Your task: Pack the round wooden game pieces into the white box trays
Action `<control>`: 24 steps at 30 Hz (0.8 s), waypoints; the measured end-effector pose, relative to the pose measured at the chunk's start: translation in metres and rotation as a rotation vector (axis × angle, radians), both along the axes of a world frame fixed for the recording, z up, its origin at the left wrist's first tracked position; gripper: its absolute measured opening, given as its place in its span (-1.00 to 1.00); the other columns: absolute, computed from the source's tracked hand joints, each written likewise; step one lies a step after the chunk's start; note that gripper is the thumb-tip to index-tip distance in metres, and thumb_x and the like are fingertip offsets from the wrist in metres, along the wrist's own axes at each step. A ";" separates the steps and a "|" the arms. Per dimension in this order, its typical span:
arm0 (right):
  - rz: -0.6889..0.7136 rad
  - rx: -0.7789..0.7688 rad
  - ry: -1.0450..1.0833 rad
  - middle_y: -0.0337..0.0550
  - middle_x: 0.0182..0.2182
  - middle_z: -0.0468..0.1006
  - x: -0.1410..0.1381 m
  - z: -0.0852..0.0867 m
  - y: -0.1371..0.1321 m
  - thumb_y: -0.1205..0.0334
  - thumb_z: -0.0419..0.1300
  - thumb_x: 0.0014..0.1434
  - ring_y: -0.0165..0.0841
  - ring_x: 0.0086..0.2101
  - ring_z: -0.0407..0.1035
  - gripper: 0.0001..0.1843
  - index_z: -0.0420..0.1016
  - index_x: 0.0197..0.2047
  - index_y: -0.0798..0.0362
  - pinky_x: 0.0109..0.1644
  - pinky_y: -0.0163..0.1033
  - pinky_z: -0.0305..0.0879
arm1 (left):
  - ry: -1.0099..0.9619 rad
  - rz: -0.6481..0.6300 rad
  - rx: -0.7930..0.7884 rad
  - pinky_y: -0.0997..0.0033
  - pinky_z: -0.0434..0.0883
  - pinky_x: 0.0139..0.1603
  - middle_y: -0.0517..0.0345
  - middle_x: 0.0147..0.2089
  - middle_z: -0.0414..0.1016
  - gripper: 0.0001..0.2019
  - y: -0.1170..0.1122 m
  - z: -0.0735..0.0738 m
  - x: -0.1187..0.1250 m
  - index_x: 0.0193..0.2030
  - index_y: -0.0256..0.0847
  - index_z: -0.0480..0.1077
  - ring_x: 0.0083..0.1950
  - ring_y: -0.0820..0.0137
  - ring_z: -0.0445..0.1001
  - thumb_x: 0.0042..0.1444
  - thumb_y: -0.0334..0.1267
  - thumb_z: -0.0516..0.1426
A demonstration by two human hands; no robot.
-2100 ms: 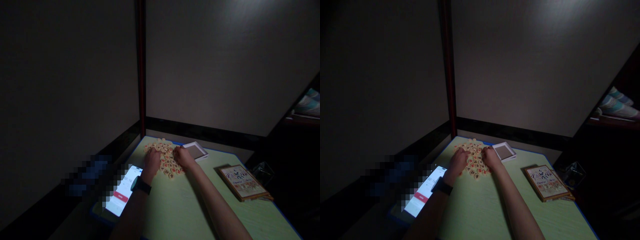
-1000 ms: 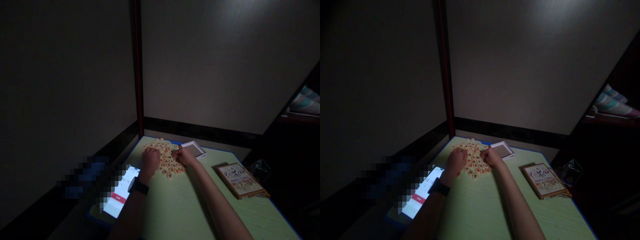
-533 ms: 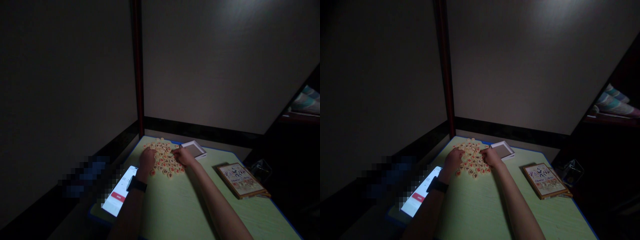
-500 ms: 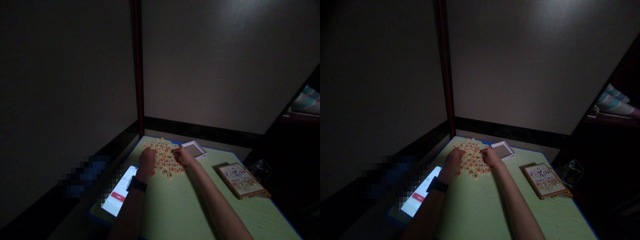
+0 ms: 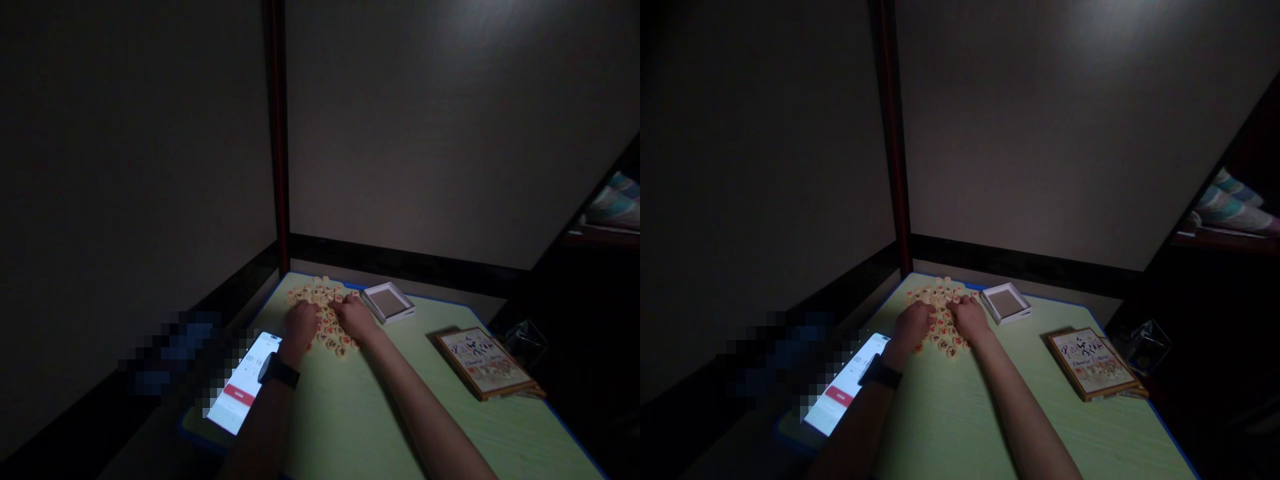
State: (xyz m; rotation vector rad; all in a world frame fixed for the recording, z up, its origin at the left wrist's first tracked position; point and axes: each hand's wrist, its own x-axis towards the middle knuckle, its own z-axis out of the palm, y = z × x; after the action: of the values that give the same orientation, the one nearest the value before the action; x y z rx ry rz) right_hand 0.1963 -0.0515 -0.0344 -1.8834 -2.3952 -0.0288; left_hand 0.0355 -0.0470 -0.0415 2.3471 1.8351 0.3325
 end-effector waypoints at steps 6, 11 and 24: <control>-0.047 -0.024 0.013 0.06 -0.09 0.58 -0.011 0.009 0.008 0.26 0.00 0.34 -0.17 -0.05 0.43 -0.65 0.59 0.00 -0.07 0.01 -0.20 0.24 | -0.011 -0.053 0.024 0.39 0.35 0.10 -0.11 0.01 0.52 -0.76 0.003 -0.006 0.001 -0.01 -0.27 0.50 0.06 0.29 0.48 0.26 -0.39 0.07; -0.149 -0.039 0.022 0.11 -0.12 0.63 -0.019 0.013 0.012 0.26 0.04 0.30 -0.12 -0.10 0.49 -0.69 0.62 -0.07 -0.03 -0.11 -0.17 0.30 | -0.024 -0.094 0.026 0.40 0.33 0.12 -0.10 0.01 0.51 -0.74 0.007 -0.011 0.002 -0.07 -0.28 0.52 0.08 0.30 0.46 0.25 -0.47 0.02; -0.196 -0.069 0.062 0.17 -0.09 0.60 -0.021 0.012 0.011 0.34 -0.01 0.31 -0.09 -0.09 0.51 -0.64 0.55 0.02 0.01 -0.12 -0.15 0.32 | -0.031 -0.069 0.039 0.38 0.30 0.18 -0.11 0.07 0.47 -0.73 0.000 -0.005 0.003 -0.03 -0.29 0.49 0.13 0.30 0.43 0.23 -0.50 0.03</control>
State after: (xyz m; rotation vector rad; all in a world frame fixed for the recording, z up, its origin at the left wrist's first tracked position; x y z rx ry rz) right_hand 0.1755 -0.0405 -0.0223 -2.1109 -2.1910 0.0980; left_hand 0.0384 -0.0470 -0.0462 2.4096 1.7449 0.3978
